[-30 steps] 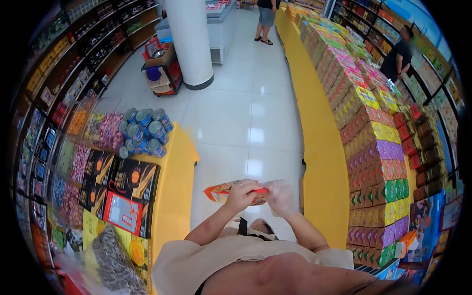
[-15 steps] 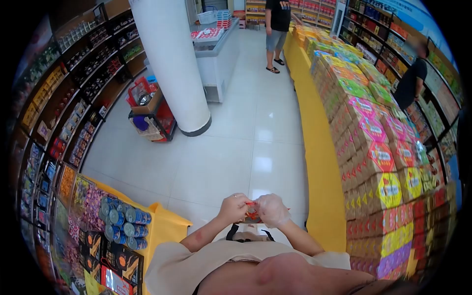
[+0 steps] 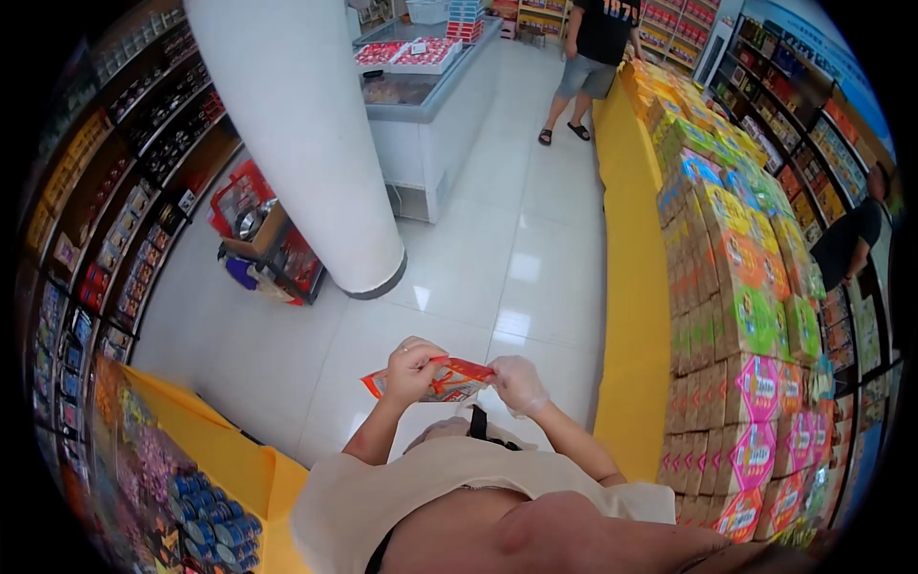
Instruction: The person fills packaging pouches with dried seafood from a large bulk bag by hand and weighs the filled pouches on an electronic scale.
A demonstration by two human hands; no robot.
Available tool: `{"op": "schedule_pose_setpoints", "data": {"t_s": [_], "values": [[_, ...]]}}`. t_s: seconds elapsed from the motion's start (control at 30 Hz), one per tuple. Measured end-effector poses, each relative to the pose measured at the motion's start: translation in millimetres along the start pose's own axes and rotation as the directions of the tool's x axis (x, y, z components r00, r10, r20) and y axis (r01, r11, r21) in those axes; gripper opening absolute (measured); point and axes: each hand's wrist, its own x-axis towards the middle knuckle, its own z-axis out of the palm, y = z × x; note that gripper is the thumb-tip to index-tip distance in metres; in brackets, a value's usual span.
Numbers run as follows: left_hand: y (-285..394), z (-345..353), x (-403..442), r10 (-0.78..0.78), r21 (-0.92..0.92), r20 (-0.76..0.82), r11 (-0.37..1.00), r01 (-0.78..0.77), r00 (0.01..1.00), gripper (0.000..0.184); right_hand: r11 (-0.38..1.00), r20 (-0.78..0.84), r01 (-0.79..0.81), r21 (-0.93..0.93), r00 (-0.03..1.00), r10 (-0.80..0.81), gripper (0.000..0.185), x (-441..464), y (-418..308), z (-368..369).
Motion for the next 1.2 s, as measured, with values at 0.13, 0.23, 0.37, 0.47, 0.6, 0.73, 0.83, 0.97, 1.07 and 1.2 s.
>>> {"op": "schedule_pose_setpoints", "data": {"t_s": [0.13,0.23,0.37,0.47,0.6,0.73,0.83,0.97,1.07,1.2], "values": [[-40.2,62.7,127.1,0.126,0.040,0.180,0.990,-0.135,0.976,0.013,0.989,-0.176,-0.146,0.018,0.973,0.146,0.009,62.9,82.2,-55.7],[-78.3,100.4,217.9,0.156,-0.058,0.239,0.988,-0.146,0.958,0.016,0.992,-0.329,-0.124,0.027,0.936,0.126,0.007,103.3,136.7,-92.7],[-130.4,164.0,331.6,0.280,-0.152,0.299,0.958,-0.244,0.912,0.019,0.979,-0.310,-0.196,0.059,0.928,0.205,0.014,162.8,239.5,-125.3],[-171.8,216.3,415.0,0.107,-0.204,0.214,0.977,-0.063,0.971,0.018,0.984,-0.323,-0.173,0.045,0.929,0.178,0.015,245.8,313.6,-177.2],[-213.0,214.2,527.6,0.073,-0.132,0.126,0.990,-0.056,0.989,0.017,0.999,-0.088,0.021,0.031,0.996,-0.019,0.012,371.1,375.7,-247.5],[-257.3,188.5,605.5,0.097,-0.033,-0.098,0.994,-0.101,0.990,0.015,0.966,0.014,0.257,0.012,0.966,-0.257,0.014,528.3,428.9,-268.7],[-320.0,180.4,659.5,0.079,-0.055,-0.315,0.993,-0.101,0.946,0.014,0.930,0.087,0.367,0.007,0.927,-0.366,0.012,659.4,447.9,-268.0],[-416.3,166.5,745.9,-0.139,-0.379,-0.548,0.920,-0.097,0.825,0.010,0.840,0.262,0.539,0.065,0.803,-0.536,0.010,812.6,476.8,-244.7],[-464.4,146.5,824.1,-0.269,-0.519,-0.605,0.847,-0.115,0.749,0.009,0.797,0.315,0.596,-0.097,0.778,-0.544,0.010,916.1,491.3,-248.7],[-485.8,122.7,952.3,-0.326,-0.465,-0.649,0.885,-0.019,0.687,0.009,0.806,0.244,0.592,-0.015,0.783,-0.571,0.014,1051.4,516.7,-285.0]]}}
